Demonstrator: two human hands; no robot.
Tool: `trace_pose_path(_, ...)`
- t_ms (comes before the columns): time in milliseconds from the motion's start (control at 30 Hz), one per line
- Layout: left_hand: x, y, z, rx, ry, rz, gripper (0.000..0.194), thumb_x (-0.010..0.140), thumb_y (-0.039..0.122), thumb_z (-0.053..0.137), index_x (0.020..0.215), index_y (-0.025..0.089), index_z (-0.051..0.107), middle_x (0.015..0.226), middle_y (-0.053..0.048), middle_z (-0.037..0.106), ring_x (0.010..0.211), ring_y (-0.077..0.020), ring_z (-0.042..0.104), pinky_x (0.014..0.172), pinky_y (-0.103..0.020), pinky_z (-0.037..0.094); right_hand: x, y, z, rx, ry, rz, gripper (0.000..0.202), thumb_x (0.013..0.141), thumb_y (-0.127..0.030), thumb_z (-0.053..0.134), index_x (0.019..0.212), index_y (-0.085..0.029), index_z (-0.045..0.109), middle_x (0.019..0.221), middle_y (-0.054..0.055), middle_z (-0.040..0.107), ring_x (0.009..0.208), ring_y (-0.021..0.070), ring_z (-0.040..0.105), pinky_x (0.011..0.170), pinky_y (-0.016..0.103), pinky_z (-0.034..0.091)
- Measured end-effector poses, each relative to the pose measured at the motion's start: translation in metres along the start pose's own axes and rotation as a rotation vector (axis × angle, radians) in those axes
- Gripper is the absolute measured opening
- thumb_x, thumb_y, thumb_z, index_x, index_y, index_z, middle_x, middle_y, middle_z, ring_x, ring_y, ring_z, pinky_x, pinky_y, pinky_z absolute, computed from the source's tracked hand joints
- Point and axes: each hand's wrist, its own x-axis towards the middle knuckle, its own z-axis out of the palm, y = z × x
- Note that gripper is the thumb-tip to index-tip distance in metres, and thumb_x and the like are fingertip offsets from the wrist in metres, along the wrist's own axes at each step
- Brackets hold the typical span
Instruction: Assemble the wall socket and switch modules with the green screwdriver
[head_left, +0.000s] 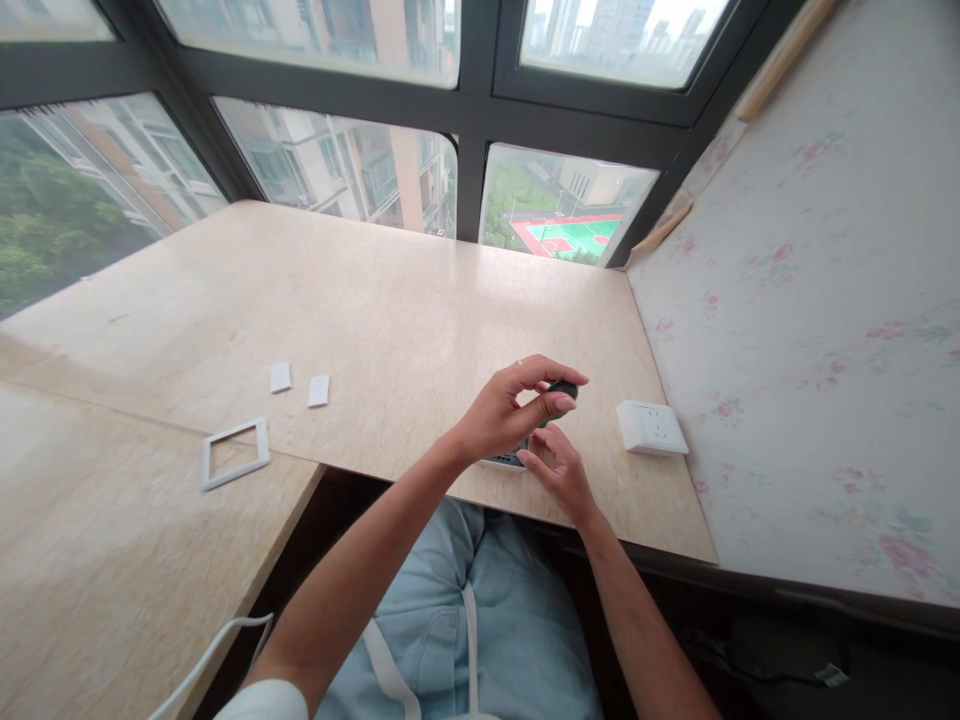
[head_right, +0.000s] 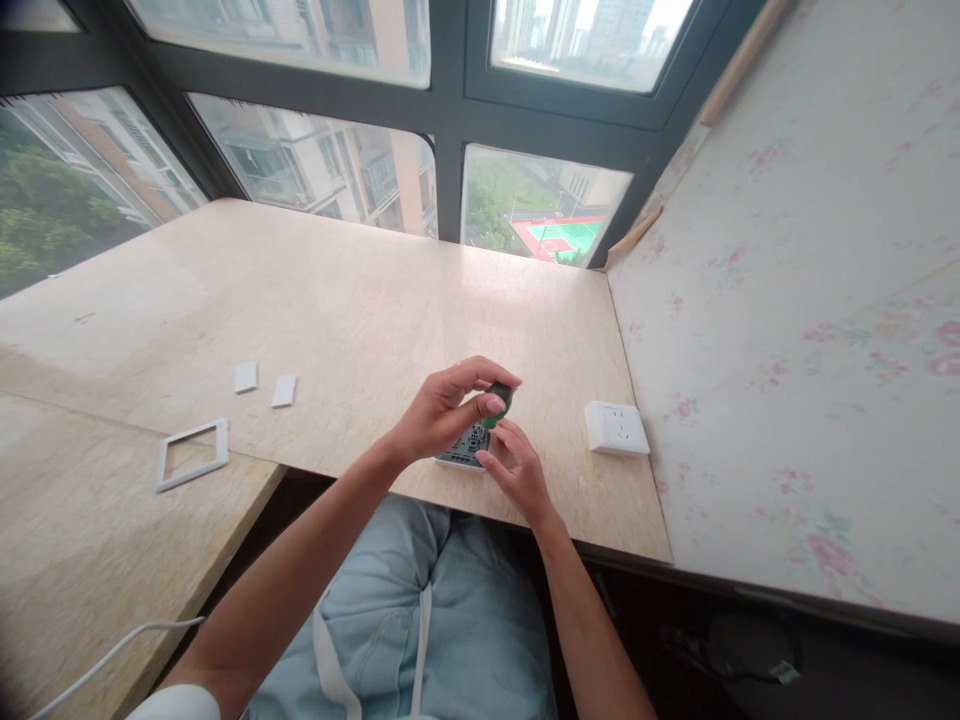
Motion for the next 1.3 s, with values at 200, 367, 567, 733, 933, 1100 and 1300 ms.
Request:
trace_pose_path(200, -0.001, 0.004, -0.001, -0.163, -0.084, -0.105, 0.026, 0.095, 0.04, 0.047, 0.093, 0.019, 0.061, 0.092, -0.007, 0.064, 0.084, -0.0181, 0.059, 0.074, -0.032, 0.05, 0.0, 0.001, 0.0, -0.001, 0.013, -0.014, 0.03, 0.089, -0.041, 0.068, 0.115, -0.026, 0.068, 0.125, 0.01, 0.066, 0.121, 0.0292, 0.059, 0.105, 0.051, 0.048)
trace_pose_path(367, -0.001, -0.006, 0.007, -0.191, -0.022, -0.088, 0.034, 0.092, 0.055, 0.053, 0.088, 0.02, 0.051, 0.078, 0.0, 0.051, 0.067, -0.0128, 0.047, 0.063, -0.028, 0.045, 0.0, 0.0, 0.0, 0.004, 0.003, -0.015, 0.032, 0.089, -0.041, 0.068, 0.118, -0.026, 0.067, 0.128, 0.01, 0.065, 0.123, 0.0293, 0.059, 0.106, 0.051, 0.047)
trace_pose_path(567, 0.003, -0.017, 0.015, -0.118, 0.07, -0.023, 0.044, 0.082, 0.054, 0.074, 0.093, 0.024, 0.044, 0.09, 0.0, 0.049, 0.078, -0.0118, 0.049, 0.07, -0.026, 0.047, 0.001, -0.004, -0.001, 0.022, -0.028, 0.004, 0.034, 0.091, -0.04, 0.066, 0.122, -0.026, 0.064, 0.124, 0.01, 0.067, 0.118, 0.0288, 0.062, 0.101, 0.049, 0.051)
trace_pose_path(733, 0.004, -0.024, 0.009, -0.059, 0.185, 0.087, 0.042, 0.075, 0.055, 0.081, 0.091, 0.021, 0.062, 0.09, -0.002, 0.054, 0.085, -0.0157, 0.054, 0.075, -0.03, 0.049, 0.0, -0.002, -0.002, 0.015, -0.04, -0.004, 0.039, 0.084, -0.043, 0.074, 0.117, -0.026, 0.065, 0.127, 0.01, 0.064, 0.125, 0.0316, 0.057, 0.105, 0.052, 0.048)
trace_pose_path(933, -0.004, -0.006, 0.004, -0.128, 0.071, -0.001, 0.032, 0.087, 0.044, 0.072, 0.108, 0.021, 0.068, 0.101, -0.008, 0.069, 0.098, -0.0207, 0.064, 0.083, -0.035, 0.052, -0.003, 0.0, 0.001, -0.077, -0.054, -0.015, 0.073, 0.073, -0.047, 0.084, 0.135, -0.026, 0.05, 0.137, 0.014, 0.057, 0.126, 0.0346, 0.056, 0.102, 0.054, 0.051)
trace_pose_path(1100, -0.005, -0.002, 0.003, -0.255, -0.008, -0.082, 0.025, 0.096, 0.036, 0.05, 0.103, 0.017, 0.066, 0.095, -0.008, 0.067, 0.086, -0.0176, 0.062, 0.073, -0.031, 0.051, -0.005, 0.006, 0.004, -0.046, -0.043, -0.015, 0.084, 0.075, -0.048, 0.082, 0.145, -0.027, 0.039, 0.138, 0.013, 0.056, 0.124, 0.0333, 0.059, 0.101, 0.053, 0.053)
trace_pose_path(1300, 0.001, -0.016, 0.009, -0.325, 0.059, -0.062, 0.026, 0.092, 0.045, 0.061, 0.097, 0.02, 0.056, 0.081, 0.002, 0.054, 0.064, -0.0095, 0.051, 0.057, -0.023, 0.043, -0.004, 0.005, 0.003, -0.011, -0.072, -0.022, 0.083, 0.077, -0.045, 0.082, 0.146, -0.027, 0.039, 0.141, 0.013, 0.054, 0.128, 0.0322, 0.056, 0.105, 0.053, 0.05)
